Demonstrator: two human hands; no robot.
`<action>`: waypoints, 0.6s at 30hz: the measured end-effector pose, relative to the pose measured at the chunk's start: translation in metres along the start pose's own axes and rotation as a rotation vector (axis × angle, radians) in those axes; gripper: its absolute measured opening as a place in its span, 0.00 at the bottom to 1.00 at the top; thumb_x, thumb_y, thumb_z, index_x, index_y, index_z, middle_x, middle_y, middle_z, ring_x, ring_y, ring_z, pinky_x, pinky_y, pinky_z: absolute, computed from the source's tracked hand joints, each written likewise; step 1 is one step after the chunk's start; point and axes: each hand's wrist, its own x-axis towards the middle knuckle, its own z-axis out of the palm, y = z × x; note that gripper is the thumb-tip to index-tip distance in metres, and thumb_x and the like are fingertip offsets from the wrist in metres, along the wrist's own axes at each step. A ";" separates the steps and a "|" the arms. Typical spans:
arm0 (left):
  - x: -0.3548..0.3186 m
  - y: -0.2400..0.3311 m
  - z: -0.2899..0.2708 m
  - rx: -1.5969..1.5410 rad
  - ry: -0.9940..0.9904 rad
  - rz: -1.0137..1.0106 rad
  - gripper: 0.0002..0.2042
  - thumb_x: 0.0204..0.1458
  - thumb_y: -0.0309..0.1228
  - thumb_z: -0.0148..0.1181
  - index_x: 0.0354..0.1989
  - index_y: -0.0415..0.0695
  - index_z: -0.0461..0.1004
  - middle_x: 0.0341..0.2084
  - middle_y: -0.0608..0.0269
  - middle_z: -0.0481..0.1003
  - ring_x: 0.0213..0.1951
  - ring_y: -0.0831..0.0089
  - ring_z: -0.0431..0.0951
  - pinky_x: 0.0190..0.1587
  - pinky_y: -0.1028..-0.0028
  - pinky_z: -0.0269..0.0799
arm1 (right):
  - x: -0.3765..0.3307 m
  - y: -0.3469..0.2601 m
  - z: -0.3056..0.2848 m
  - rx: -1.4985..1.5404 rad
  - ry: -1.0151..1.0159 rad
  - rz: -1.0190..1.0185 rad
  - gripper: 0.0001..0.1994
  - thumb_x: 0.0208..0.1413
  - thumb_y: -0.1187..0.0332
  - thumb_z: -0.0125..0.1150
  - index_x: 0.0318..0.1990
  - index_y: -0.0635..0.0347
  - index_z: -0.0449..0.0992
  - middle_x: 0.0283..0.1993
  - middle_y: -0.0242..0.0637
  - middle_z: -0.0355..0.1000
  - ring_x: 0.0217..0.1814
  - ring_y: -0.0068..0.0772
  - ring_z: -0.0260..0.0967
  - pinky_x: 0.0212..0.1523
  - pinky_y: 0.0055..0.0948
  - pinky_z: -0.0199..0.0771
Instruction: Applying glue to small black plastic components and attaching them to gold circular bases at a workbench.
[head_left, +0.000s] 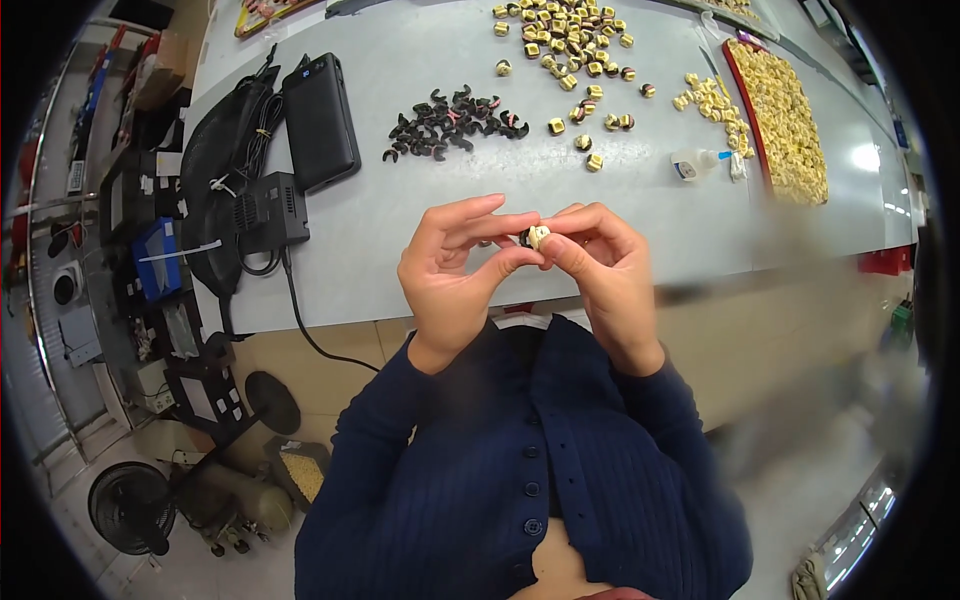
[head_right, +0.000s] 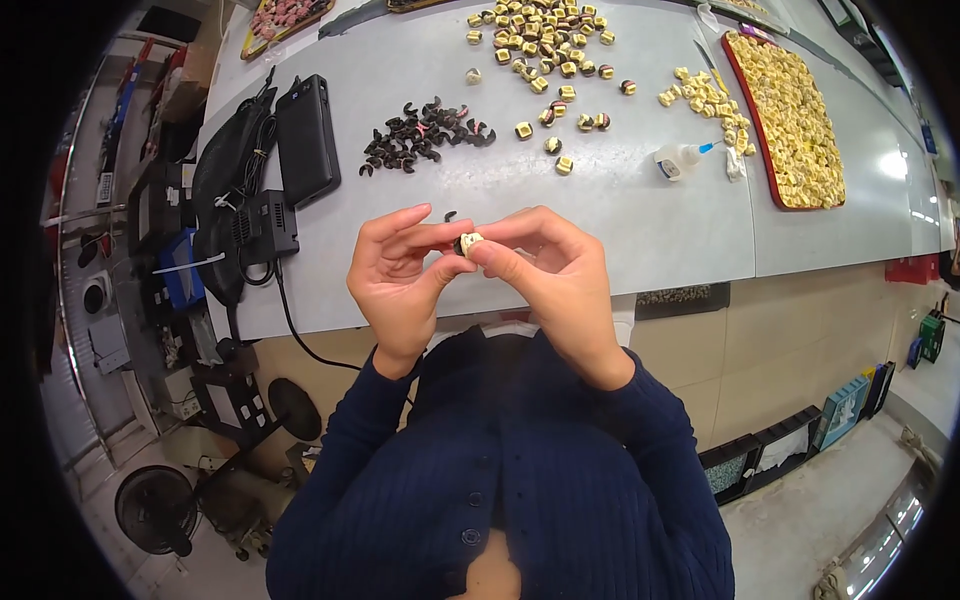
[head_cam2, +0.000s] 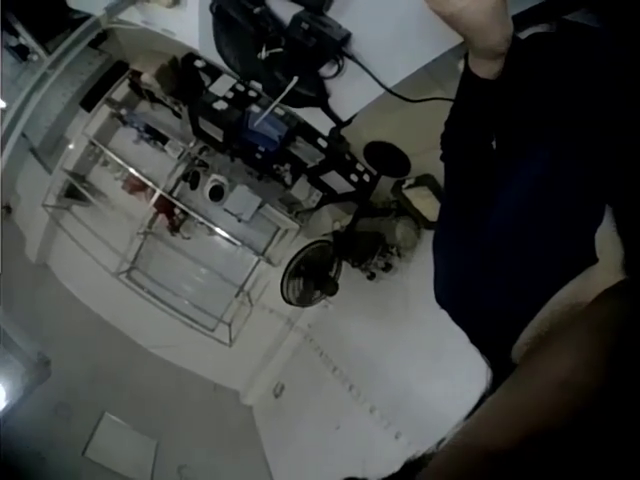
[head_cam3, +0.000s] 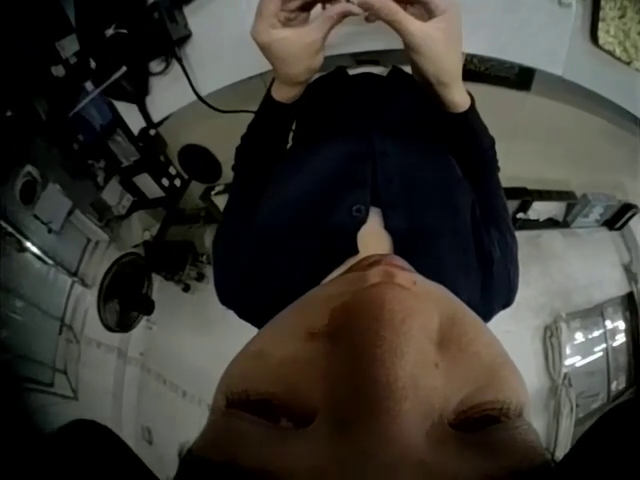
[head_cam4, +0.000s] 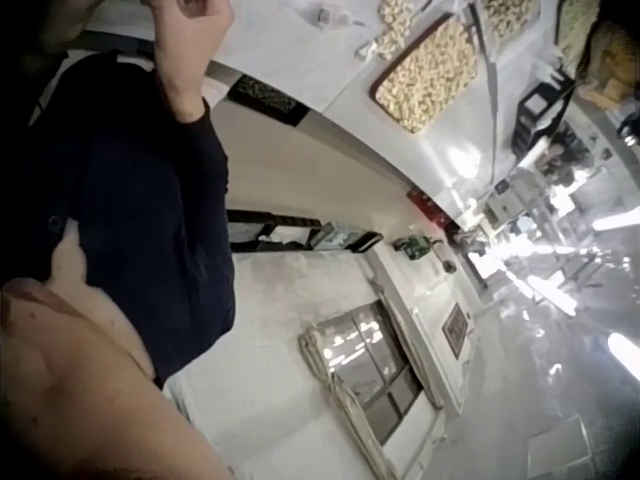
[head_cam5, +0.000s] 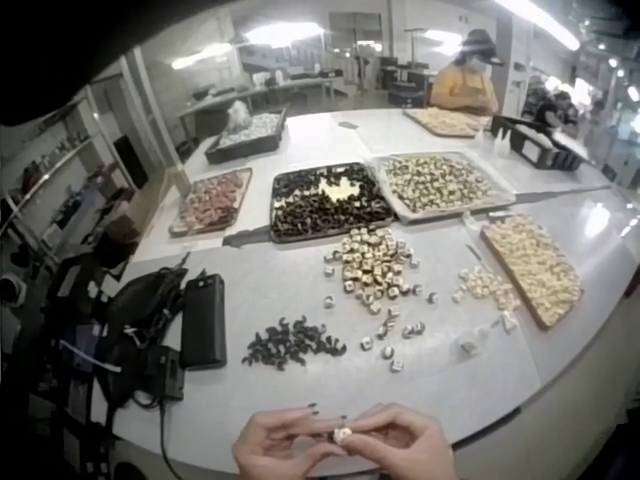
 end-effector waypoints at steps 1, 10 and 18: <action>-0.001 -0.003 -0.001 0.017 -0.001 0.015 0.26 0.44 0.15 0.67 0.52 0.35 0.64 0.37 0.42 0.79 0.38 0.66 0.80 0.43 0.71 0.77 | 0.000 0.001 -0.001 -0.004 -0.017 0.018 0.07 0.56 0.77 0.61 0.41 0.68 0.74 0.42 0.42 0.74 0.40 0.27 0.71 0.44 0.25 0.72; -0.002 0.000 0.011 -0.159 0.115 -0.106 0.24 0.43 0.16 0.69 0.51 0.36 0.69 0.37 0.48 0.80 0.40 0.68 0.80 0.42 0.72 0.75 | -0.001 -0.003 -0.004 0.179 -0.056 0.116 0.08 0.56 0.75 0.62 0.42 0.69 0.73 0.39 0.42 0.75 0.37 0.26 0.71 0.42 0.25 0.72; -0.007 -0.005 -0.003 0.009 0.019 0.082 0.24 0.38 0.20 0.73 0.47 0.36 0.74 0.36 0.50 0.81 0.33 0.74 0.75 0.42 0.74 0.70 | -0.001 -0.013 -0.016 0.157 -0.127 0.268 0.06 0.53 0.76 0.65 0.37 0.68 0.78 0.35 0.38 0.77 0.35 0.23 0.73 0.38 0.22 0.73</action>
